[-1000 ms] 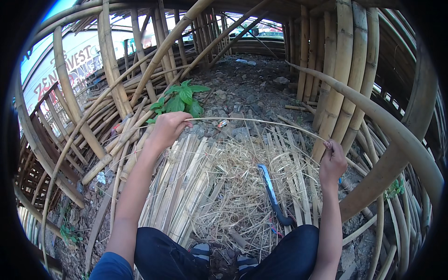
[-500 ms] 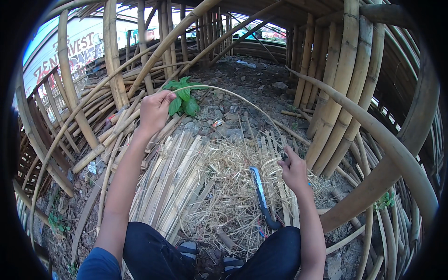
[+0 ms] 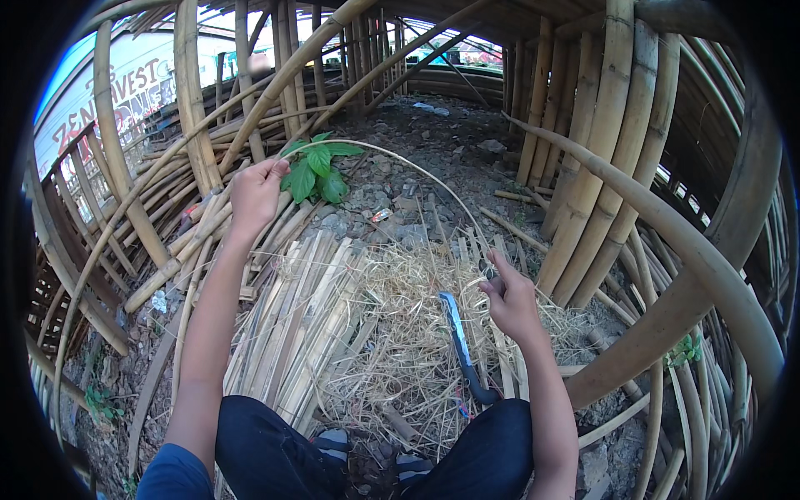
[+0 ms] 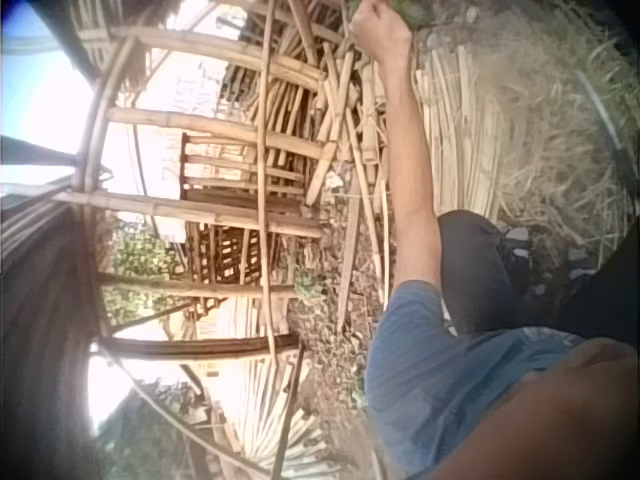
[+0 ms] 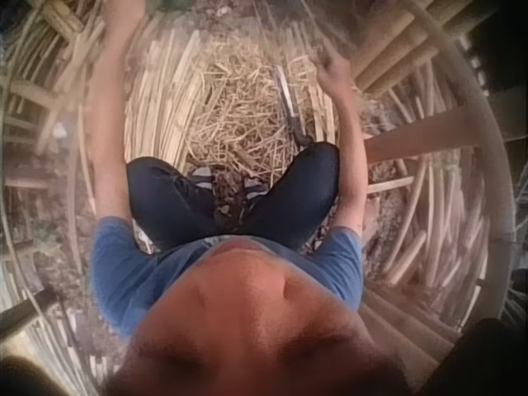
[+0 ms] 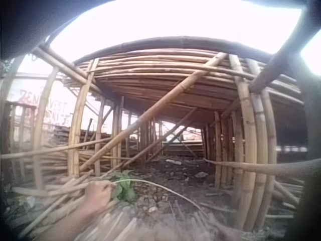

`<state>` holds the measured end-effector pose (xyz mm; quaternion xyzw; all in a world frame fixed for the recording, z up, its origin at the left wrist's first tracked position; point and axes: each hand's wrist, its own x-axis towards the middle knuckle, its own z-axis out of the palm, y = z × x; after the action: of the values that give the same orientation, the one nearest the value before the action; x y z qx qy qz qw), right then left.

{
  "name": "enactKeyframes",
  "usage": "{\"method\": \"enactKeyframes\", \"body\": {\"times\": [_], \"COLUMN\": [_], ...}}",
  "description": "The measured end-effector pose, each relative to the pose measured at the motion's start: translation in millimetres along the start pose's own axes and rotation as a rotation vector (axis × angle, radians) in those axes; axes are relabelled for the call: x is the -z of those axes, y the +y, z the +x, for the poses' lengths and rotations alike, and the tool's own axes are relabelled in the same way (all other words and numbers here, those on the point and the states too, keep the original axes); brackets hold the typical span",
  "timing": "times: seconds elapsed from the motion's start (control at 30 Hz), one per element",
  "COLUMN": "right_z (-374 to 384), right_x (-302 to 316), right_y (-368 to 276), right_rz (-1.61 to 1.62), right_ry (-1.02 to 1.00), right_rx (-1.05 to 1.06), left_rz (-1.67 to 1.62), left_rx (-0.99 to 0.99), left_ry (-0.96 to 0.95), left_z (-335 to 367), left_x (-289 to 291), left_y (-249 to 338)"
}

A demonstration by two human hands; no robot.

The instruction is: The person scrapes and whittles a thin bamboo strip using a knife blade, periodically bending the strip with both hands.

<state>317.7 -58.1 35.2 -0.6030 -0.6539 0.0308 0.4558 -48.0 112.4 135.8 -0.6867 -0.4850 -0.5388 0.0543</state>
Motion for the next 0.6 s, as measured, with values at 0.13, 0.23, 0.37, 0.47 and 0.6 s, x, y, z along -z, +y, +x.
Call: {"method": "enactKeyframes", "body": {"times": [0.13,0.23,0.37,0.47,0.6], "right_z": [4,4,0,1,13], "right_x": [13,26,28,32,30], "right_y": [34,38,41,23,-3], "right_rz": [-0.088,-0.122,-0.170,-0.067,-0.030], "right_ry": [0.324,0.505,0.241,0.287,0.885], "right_rx": [-0.024,-0.077,0.024,-0.157,0.004], "left_rz": [0.038,0.169,0.021,-0.083,-0.255], "left_rx": [-0.129,-0.109,-0.294,-0.225,-0.015], "left_ry": [-0.311,-0.819,-0.888,-1.114,-1.143], "left_z": [-3,-13,-48,-59,-65], "left_x": [13,36,27,17,8], "left_y": [5,13,34,36,23]}}
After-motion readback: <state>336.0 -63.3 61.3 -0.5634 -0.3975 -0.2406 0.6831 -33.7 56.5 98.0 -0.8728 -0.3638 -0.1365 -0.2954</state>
